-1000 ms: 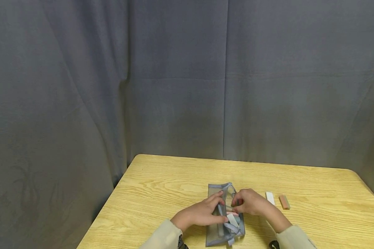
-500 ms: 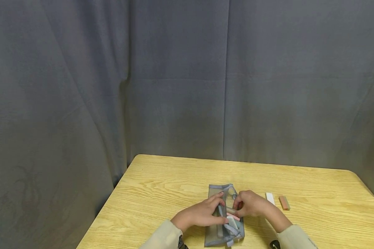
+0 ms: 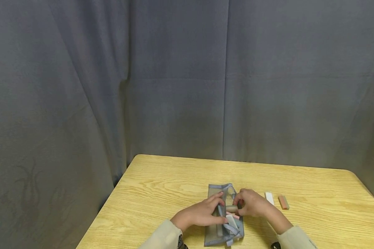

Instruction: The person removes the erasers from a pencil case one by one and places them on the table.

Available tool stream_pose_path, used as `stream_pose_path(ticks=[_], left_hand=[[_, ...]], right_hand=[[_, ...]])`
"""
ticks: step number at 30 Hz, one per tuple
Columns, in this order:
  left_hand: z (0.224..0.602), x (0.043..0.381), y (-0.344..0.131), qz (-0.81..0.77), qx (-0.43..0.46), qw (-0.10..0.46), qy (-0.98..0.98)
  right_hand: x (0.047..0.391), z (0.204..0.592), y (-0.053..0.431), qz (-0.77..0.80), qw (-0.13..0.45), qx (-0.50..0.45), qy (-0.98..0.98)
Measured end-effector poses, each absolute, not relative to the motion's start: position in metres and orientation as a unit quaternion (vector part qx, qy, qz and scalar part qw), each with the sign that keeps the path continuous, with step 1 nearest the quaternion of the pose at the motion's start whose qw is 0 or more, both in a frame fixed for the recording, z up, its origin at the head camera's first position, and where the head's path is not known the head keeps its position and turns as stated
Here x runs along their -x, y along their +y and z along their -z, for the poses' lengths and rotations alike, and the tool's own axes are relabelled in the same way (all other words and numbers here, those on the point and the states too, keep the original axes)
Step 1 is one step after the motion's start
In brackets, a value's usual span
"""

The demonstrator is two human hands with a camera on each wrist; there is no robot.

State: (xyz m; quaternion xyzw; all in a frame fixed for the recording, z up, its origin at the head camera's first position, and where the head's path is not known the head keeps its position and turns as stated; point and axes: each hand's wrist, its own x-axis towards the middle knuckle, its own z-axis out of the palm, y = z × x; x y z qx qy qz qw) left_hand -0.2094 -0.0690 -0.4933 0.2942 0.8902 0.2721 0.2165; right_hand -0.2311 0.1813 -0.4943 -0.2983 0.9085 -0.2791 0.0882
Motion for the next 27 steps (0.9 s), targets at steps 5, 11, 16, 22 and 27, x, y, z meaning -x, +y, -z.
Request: stream_pose_path(ticks=[5,11,16,22,27], left_hand=[[0.495,0.21,-0.069,-0.271,-0.295,0.219,0.889],[0.496,0.209,-0.069,-0.268,-0.294,0.218,0.891],[0.495,0.209,-0.069,-0.27,-0.292,0.221,0.89],[0.493,0.208,-0.07,-0.271,-0.293,0.224,0.889],[0.492,0.208,-0.07,-0.273,-0.293,0.222,0.889]], right_hand=[[0.231,0.498,0.182,0.284,0.092,0.287,0.91],[0.231,0.498,0.185,0.294,0.069,0.298,0.905],[0.228,0.496,0.189,0.296,0.047,0.31,0.902],[0.226,0.495,0.193,0.293,0.043,0.308,0.904],[0.227,0.494,0.197,0.301,0.045,0.3,0.904]])
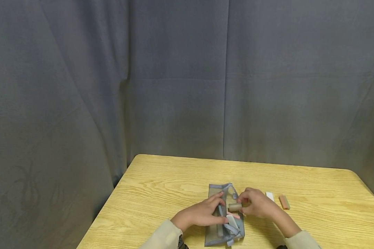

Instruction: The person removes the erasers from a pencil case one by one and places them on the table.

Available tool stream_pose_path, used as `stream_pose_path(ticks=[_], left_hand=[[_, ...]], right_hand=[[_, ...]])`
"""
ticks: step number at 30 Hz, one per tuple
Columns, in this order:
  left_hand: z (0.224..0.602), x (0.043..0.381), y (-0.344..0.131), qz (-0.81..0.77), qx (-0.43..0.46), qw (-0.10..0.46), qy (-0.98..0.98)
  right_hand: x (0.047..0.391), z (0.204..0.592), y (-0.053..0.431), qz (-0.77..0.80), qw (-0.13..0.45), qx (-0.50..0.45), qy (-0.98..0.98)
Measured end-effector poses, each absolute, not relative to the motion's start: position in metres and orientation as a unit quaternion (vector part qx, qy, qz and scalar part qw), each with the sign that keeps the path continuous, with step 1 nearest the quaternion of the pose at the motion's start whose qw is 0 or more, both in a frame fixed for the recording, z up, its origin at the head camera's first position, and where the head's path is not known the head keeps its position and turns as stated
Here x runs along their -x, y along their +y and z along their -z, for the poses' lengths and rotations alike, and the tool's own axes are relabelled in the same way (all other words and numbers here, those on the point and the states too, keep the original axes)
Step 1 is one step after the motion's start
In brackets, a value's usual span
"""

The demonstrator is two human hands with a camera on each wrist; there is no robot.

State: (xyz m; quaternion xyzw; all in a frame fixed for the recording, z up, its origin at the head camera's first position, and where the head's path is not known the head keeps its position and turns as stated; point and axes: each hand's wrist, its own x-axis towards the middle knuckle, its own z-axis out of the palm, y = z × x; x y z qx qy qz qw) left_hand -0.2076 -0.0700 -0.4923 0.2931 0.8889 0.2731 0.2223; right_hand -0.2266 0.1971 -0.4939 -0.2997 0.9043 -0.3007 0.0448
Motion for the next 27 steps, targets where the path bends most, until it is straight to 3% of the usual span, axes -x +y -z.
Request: stream_pose_path(ticks=[17,27], left_hand=[[0.496,0.209,-0.07,-0.266,-0.293,0.22,0.891],[0.494,0.209,-0.069,-0.27,-0.298,0.217,0.89]], right_hand=[[0.227,0.488,0.213,0.295,-0.013,0.296,0.908],[0.231,0.48,0.225,0.287,-0.015,0.279,0.916]])
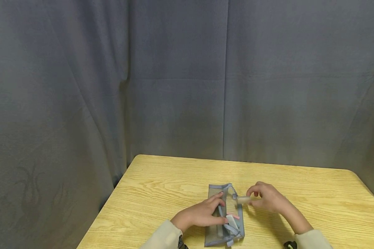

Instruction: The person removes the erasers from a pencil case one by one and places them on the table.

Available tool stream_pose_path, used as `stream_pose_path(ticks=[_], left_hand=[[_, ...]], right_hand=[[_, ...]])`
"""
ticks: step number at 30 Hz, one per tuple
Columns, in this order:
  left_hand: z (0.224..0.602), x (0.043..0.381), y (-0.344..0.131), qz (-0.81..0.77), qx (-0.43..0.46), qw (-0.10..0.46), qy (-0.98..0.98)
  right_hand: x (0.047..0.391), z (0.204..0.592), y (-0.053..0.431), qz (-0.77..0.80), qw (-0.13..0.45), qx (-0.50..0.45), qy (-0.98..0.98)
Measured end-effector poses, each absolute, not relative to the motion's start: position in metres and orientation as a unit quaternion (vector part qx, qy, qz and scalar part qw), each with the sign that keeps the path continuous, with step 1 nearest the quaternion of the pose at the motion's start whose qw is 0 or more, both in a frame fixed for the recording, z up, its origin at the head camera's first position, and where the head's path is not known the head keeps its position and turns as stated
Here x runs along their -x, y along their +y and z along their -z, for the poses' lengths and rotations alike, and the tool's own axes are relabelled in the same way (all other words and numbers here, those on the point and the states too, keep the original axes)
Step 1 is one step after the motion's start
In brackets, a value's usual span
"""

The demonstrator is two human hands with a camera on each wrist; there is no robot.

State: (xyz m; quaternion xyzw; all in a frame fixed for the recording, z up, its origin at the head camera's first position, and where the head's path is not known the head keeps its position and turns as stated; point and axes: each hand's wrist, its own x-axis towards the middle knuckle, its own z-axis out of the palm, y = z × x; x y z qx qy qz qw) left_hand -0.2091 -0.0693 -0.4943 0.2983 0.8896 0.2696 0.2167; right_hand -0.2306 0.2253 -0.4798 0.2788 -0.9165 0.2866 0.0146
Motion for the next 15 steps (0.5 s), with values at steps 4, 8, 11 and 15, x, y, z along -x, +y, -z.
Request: stream_pose_path(ticks=[4,8,11,15], left_hand=[[0.494,0.209,-0.069,-0.269,-0.299,0.216,0.89],[0.493,0.208,-0.069,-0.269,-0.299,0.217,0.889],[0.493,0.208,-0.069,-0.269,-0.298,0.218,0.89],[0.492,0.208,-0.069,-0.267,-0.296,0.219,0.891]], right_hand=[[0.232,0.478,0.231,-0.286,0.024,-0.275,-0.917],[0.234,0.479,0.235,-0.288,0.024,-0.262,-0.921],[0.236,0.48,0.238,-0.293,0.018,-0.248,-0.923],[0.239,0.48,0.241,-0.299,0.015,-0.236,-0.925]])
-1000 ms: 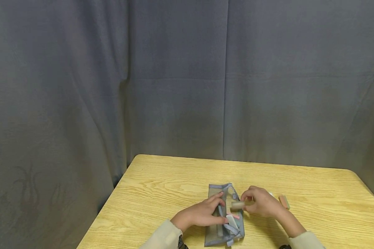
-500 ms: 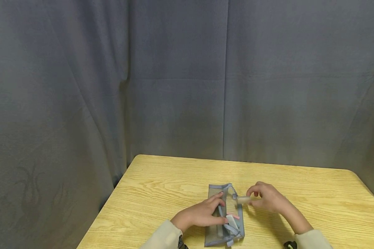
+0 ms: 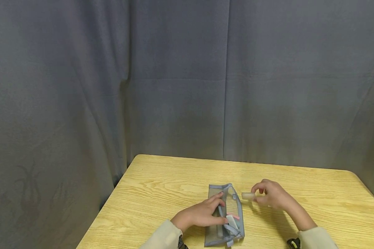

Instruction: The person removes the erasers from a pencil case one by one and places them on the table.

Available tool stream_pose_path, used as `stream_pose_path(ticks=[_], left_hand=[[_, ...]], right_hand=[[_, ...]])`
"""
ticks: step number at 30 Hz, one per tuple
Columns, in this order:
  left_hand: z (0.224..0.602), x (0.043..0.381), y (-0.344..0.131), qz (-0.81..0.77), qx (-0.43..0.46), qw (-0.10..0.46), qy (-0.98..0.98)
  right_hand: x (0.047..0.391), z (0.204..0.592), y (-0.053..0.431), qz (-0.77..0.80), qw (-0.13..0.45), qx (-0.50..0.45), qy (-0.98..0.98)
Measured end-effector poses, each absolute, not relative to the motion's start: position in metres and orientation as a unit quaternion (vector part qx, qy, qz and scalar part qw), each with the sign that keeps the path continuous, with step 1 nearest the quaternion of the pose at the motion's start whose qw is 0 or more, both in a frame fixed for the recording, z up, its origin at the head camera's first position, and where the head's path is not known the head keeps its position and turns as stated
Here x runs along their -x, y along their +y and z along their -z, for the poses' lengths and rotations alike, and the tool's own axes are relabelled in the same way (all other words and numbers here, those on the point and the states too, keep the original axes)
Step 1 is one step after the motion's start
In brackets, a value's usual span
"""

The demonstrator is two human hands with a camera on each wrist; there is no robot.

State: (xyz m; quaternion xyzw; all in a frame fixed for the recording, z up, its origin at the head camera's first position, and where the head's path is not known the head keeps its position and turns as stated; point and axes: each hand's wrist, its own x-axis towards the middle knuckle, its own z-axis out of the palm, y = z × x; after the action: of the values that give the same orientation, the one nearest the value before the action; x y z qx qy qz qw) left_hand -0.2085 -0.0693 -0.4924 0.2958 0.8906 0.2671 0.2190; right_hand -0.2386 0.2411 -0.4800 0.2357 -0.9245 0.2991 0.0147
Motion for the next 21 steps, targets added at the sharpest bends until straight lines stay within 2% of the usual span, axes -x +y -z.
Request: stream_pose_path(ticks=[21], left_hand=[[0.492,0.208,-0.069,-0.275,-0.294,0.223,0.888]], right_hand=[[0.249,0.486,0.254,-0.294,0.011,-0.196,-0.935]])
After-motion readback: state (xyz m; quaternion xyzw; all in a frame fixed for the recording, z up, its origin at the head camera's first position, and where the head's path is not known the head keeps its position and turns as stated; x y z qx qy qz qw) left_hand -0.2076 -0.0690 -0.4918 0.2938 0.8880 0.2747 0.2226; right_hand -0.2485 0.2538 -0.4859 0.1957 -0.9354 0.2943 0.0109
